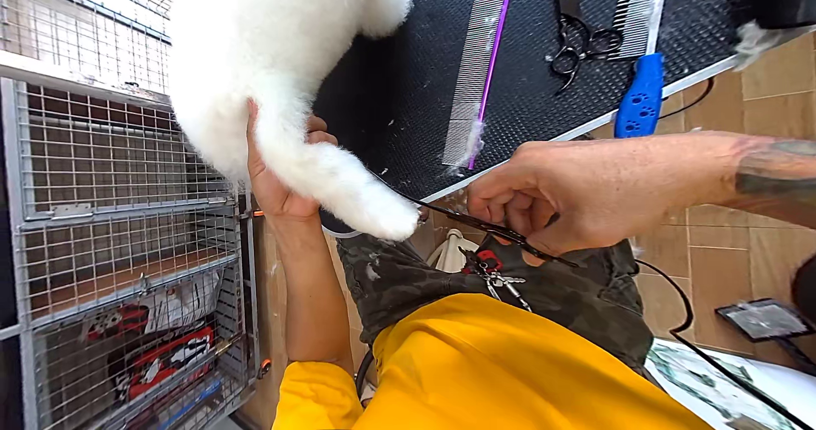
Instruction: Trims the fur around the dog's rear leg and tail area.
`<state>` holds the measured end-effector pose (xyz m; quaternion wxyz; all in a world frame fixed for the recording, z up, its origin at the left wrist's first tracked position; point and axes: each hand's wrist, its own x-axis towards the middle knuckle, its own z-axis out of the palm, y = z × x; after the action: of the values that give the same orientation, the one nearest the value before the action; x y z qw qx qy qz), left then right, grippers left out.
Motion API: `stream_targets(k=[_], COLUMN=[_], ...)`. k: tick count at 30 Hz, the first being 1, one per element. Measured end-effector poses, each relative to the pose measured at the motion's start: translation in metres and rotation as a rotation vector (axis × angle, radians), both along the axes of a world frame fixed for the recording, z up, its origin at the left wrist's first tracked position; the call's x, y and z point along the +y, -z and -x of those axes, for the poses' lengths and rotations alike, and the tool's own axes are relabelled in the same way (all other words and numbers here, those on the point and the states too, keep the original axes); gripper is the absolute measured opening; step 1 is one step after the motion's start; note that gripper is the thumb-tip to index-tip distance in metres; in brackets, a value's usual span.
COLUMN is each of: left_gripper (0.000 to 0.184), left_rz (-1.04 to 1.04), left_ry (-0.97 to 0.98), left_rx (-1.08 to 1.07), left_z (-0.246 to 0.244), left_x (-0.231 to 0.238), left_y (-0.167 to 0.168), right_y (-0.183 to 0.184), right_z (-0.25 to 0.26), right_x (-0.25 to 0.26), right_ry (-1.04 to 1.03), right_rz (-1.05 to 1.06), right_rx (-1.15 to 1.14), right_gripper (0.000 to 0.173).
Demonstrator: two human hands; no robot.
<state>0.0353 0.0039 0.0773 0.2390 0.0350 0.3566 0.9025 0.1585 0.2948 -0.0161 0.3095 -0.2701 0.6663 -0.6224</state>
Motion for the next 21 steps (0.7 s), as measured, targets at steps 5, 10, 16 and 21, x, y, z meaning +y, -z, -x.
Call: stream_targets(k=[5, 10, 16, 21], left_gripper=[0.062, 0.057, 0.028, 0.026], left_rz=[-0.02, 0.003, 0.054, 0.129], left_ry=[0.015, 0.007, -0.033, -0.076], left_rx=[-0.009, -0.005, 0.11, 0.224], left_z=[0.0, 0.002, 0.006, 0.011], left_x=[0.0, 0.005, 0.007, -0.002], left_y=[0.002, 0.001, 0.01, 0.022], right_y=[0.0, -0.007, -0.001, -0.006], right_z=[0.003, -0.009, -0.042, -0.061], right_x=[0.001, 0.008, 0.014, 0.012], right_ry=[0.024, 0.103, 0.303, 0.426], right_rz=[-0.027, -0.139, -0.291, -0.377], right_rx=[-0.02, -0.047, -0.071, 0.026], right_gripper=[0.034, 0.035, 0.031, 0.045])
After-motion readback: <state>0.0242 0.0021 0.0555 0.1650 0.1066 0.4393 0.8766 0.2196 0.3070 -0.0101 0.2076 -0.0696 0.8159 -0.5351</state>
